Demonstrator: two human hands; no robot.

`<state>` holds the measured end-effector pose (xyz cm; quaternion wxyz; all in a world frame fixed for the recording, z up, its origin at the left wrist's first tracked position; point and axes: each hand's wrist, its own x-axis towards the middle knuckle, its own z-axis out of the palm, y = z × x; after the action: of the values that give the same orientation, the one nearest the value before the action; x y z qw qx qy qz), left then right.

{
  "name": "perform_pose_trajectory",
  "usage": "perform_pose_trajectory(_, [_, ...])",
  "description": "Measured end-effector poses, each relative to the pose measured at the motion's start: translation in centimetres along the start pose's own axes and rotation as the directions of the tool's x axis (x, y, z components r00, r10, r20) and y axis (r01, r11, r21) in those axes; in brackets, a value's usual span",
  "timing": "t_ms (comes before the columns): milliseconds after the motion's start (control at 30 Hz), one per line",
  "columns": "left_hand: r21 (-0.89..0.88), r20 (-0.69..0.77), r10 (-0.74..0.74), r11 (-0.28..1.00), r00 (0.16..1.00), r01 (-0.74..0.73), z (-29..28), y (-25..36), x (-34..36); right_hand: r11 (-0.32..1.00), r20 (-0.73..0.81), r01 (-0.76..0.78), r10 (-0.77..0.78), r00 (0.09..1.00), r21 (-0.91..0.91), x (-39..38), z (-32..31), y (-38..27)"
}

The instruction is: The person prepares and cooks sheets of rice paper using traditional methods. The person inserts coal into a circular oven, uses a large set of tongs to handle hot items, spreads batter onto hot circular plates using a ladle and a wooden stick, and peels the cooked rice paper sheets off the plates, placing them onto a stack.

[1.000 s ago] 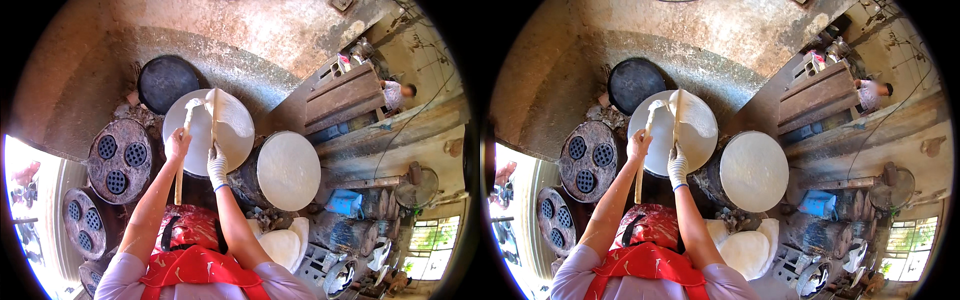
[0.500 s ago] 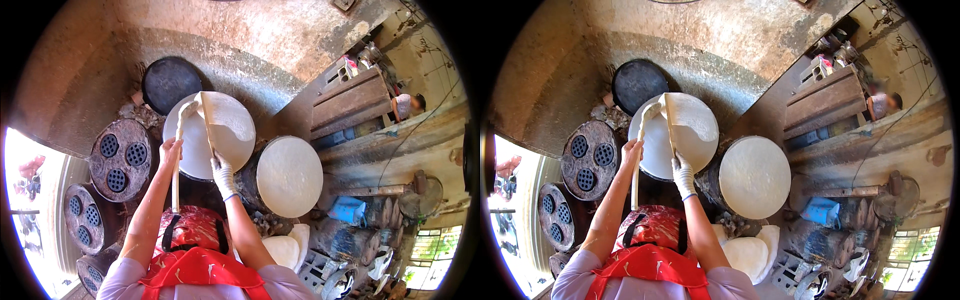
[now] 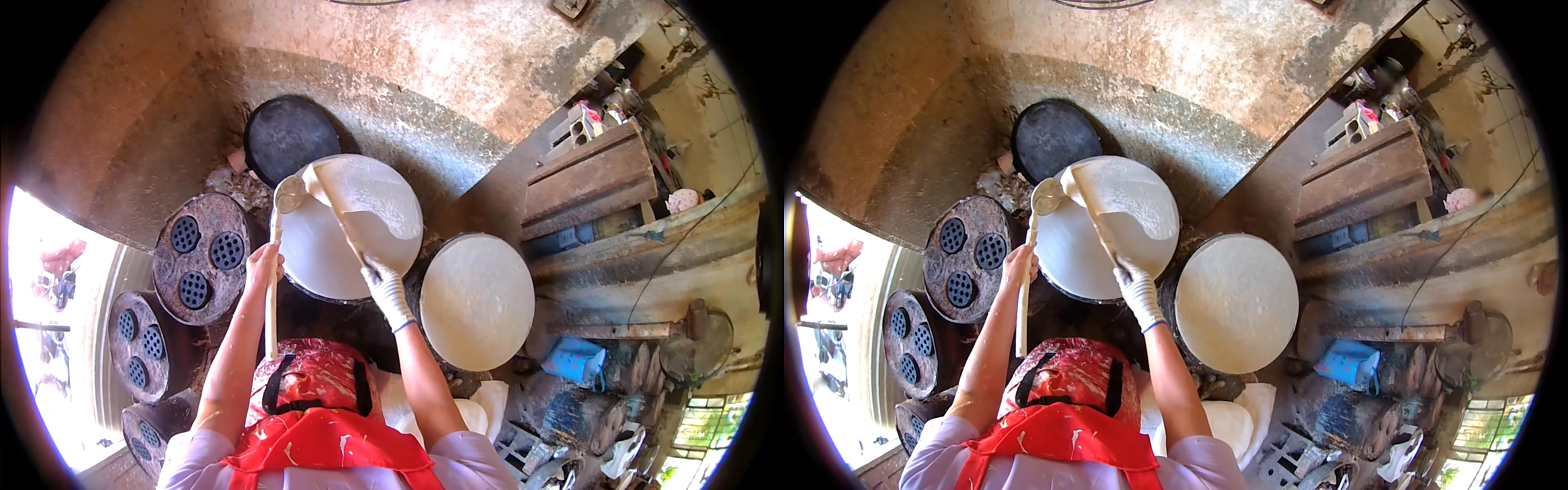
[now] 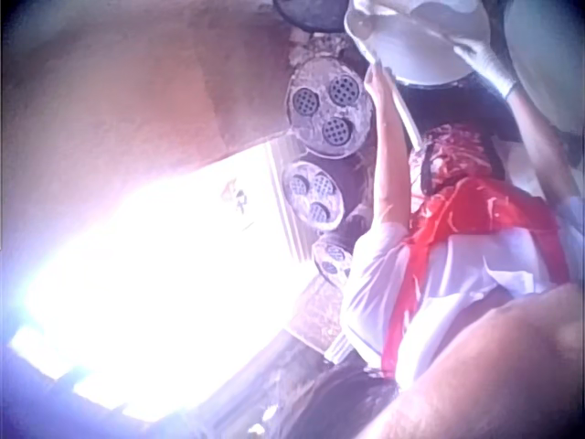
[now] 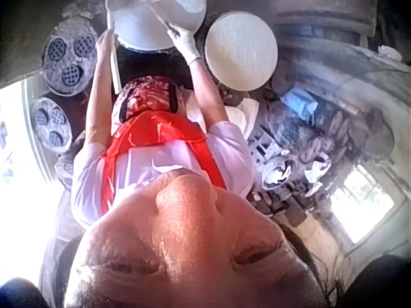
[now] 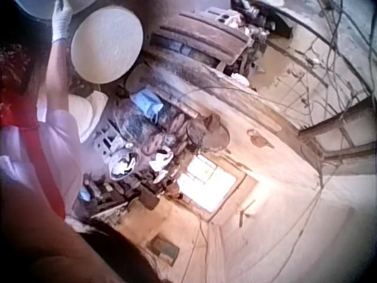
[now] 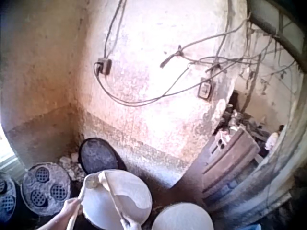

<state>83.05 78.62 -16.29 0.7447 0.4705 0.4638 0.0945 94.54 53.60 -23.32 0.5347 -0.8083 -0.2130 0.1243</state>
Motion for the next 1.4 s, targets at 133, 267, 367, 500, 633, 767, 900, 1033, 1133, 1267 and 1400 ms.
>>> perform_pose_trajectory(133, [-0.013,0.0,0.02,1.0,1.0,-0.02,0.0,0.1,-0.9,0.998,-0.171,-0.05,0.056,0.984,0.039,3.0,-4.5,1.3])
perform_pose_trajectory(267, [-0.034,-0.029,-0.003,0.999,1.0,0.002,0.0,0.3,-1.7,0.999,0.085,0.004,0.0,0.996,-0.043,4.1,-3.8,0.4])
perform_pose_trajectory(367, [-0.039,-0.03,0.006,0.999,1.0,-0.007,-0.3,0.1,-2.3,0.999,0.204,-0.039,0.035,0.978,0.013,1.9,-2.4,-0.8])
perform_pose_trajectory(500, [-0.046,-0.052,0.002,0.999,0.999,-0.004,-0.5,0.4,-3.3,0.977,0.066,-0.11,0.1,0.993,0.182,1.7,-4.1,0.7])
perform_pose_trajectory(633, [-0.076,-0.048,0.002,0.997,0.999,-0.006,-0.2,0.2,-3.4,0.986,-0.048,0.004,-0.012,0.999,-0.164,7.0,-7.7,3.0])
perform_pose_trajectory(767, [-0.107,-0.038,-0.001,0.994,0.999,-0.003,-0.4,0.1,-4.1,0.99,0.267,0.073,-0.038,0.963,-0.123,6.3,-5.8,-0.4])
perform_pose_trajectory(900, [-0.118,-0.059,-0.008,0.993,0.998,0.001,-1.6,-0.2,-4.5,0.976,0.388,0.206,-0.164,0.907,-0.069,2.9,-5.8,-0.5])
perform_pose_trajectory(1033, [-0.102,-0.072,-0.021,0.995,0.997,0.013,-1.7,0.4,-5.9,0.941,0.219,-0.269,0.223,0.95,0.206,6.2,-8.9,3.7])
perform_pose_trajectory(1133, [-0.119,-0.086,-0.032,0.993,0.996,0.021,-2.1,0.1,-6.5,0.987,0.211,0.014,0.02,0.977,-0.158,11.0,-9.0,0.6])
perform_pose_trajectory(1267, [-0.125,-0.093,-0.033,0.992,0.995,0.021,-1.8,0.2,-6.9,0.984,0.438,0.114,-0.042,0.898,-0.139,11.1,-6.6,0.3])
perform_pose_trajectory(1400, [-0.059,-0.133,0.001,0.998,0.991,-0.009,-3.5,0.5,-7.2,0.989,0.589,0.145,-0.109,0.801,-0.014,8.2,-8.7,0.4])
